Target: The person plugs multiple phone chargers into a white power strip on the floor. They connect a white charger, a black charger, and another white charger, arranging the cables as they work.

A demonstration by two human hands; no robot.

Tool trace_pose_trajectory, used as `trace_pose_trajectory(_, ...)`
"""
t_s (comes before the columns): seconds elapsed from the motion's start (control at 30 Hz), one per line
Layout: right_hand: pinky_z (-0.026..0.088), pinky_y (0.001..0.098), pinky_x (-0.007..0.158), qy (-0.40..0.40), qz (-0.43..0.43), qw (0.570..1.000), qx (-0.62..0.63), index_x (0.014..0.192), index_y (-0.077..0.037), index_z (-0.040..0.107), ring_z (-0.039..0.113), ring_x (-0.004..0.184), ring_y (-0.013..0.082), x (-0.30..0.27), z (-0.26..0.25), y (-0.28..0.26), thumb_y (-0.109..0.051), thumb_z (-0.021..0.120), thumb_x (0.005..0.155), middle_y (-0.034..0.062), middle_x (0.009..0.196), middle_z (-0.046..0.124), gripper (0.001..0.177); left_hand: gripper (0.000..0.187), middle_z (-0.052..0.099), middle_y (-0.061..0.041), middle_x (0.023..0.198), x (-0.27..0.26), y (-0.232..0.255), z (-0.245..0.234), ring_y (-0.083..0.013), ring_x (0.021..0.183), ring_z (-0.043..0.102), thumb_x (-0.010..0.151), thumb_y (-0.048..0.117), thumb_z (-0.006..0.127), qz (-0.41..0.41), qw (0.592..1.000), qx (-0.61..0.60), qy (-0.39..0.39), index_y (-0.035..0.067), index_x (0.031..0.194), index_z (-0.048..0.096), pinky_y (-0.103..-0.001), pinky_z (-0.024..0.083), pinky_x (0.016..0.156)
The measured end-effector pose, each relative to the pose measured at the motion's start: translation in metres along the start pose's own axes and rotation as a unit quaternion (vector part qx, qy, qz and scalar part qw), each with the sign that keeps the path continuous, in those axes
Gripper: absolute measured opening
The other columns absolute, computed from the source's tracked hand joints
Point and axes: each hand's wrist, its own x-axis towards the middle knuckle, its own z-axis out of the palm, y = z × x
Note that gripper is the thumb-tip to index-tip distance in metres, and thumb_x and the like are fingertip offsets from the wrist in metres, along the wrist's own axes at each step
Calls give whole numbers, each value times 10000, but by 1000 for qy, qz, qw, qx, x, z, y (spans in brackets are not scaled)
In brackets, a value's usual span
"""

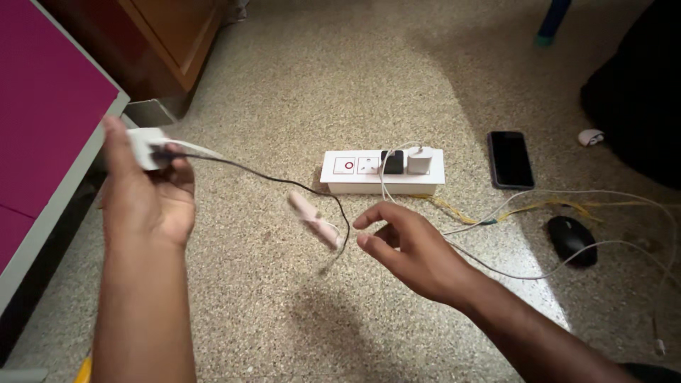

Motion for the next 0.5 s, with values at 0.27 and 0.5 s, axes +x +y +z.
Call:
trace_pose_trajectory(0.27,590,371,837,71,-32,994,76,1159,-76,635,738,1014,192,38,12,46,-241,615,952,102,1147,708,265,497,681,-84,883,0,8,-2,-125,745,712,993,396,755,-99,941,-289,-143,37,1198,481,-158,608,635)
trace_pose_trajectory(0.5,404,468,1118,113,-142,950,-254,1312,-103,592,503,1324,402,120,62,92,-123,555,979,251,1472,481,336,493,687,-30,825,5,-29,-10,-58,642,691,973,488,729,-219,942,-208,-147,56,1112,534,-126,569,509)
